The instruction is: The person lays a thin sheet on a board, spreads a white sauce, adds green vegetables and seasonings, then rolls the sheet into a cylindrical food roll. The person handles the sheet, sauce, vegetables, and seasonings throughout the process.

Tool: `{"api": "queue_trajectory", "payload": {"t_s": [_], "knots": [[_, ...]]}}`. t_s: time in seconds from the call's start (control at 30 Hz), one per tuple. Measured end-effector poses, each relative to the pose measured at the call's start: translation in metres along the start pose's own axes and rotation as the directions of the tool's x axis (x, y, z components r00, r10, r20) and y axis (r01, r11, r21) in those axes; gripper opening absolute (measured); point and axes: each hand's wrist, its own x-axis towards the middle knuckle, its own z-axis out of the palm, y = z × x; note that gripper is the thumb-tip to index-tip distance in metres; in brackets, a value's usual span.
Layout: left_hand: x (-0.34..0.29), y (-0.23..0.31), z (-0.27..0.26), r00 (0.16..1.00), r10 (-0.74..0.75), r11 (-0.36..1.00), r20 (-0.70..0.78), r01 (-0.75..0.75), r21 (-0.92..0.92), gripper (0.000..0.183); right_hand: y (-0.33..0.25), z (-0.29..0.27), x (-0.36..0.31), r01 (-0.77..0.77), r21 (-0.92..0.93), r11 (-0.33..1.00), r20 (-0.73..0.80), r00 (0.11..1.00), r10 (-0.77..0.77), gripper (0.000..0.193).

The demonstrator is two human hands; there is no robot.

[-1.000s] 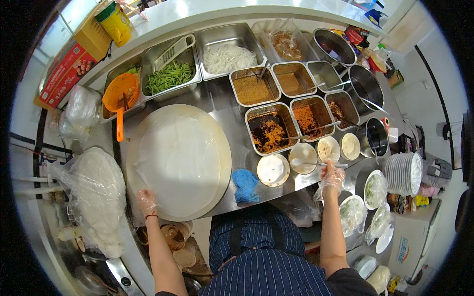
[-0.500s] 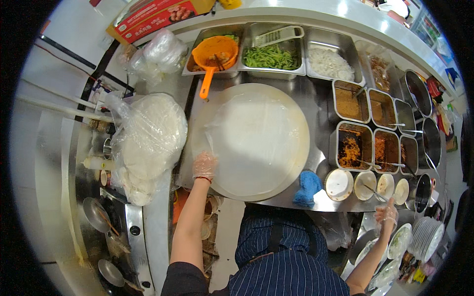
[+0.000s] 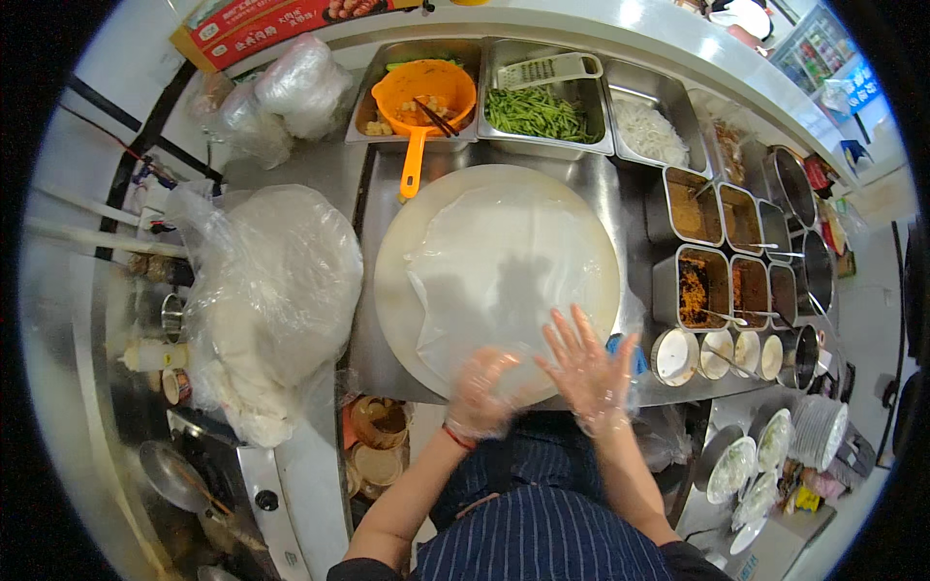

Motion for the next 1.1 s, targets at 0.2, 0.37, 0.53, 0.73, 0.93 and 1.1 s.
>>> {"api": "queue_trajectory", "payload": {"t_s": [0.2,0.37,0.53,0.73,0.93,1.1], "knots": [[0.002,0.043,0.014,0.974,0.125,0.969,0.188,-0.079,-0.234,0.021,0.042,0.01,0.029,0.102,0.084,0.991,-0.02,0.995,-0.1,0.091],[-0.011,0.02,0.022,0.979,0.069,0.923,0.19,0.009,-0.385,0.01,0.062,-0.005,0.049,0.144,-0.147,0.979,-0.112,0.981,-0.161,0.073],[-0.018,-0.036,-0.002,0.871,0.016,0.967,0.49,0.111,-0.229,0.018,0.054,-0.036,0.081,0.053,-0.986,-0.158,0.097,0.952,-0.289,0.052],[-0.007,-0.109,-0.02,0.967,-0.254,0.884,-0.002,0.233,0.405,0.037,0.089,-0.05,0.067,0.311,-0.761,-0.569,0.123,0.931,0.345,0.064],[-0.013,-0.153,-0.021,0.95,-0.311,0.873,-0.038,0.301,0.384,0.029,0.06,-0.048,0.104,0.262,-0.674,-0.691,0.095,0.958,0.272,0.069],[-0.016,-0.166,-0.024,0.911,-0.385,0.837,-0.146,0.411,0.361,0.011,0.046,-0.035,0.168,0.222,-0.727,-0.65,0.093,0.969,0.227,0.069]]}}
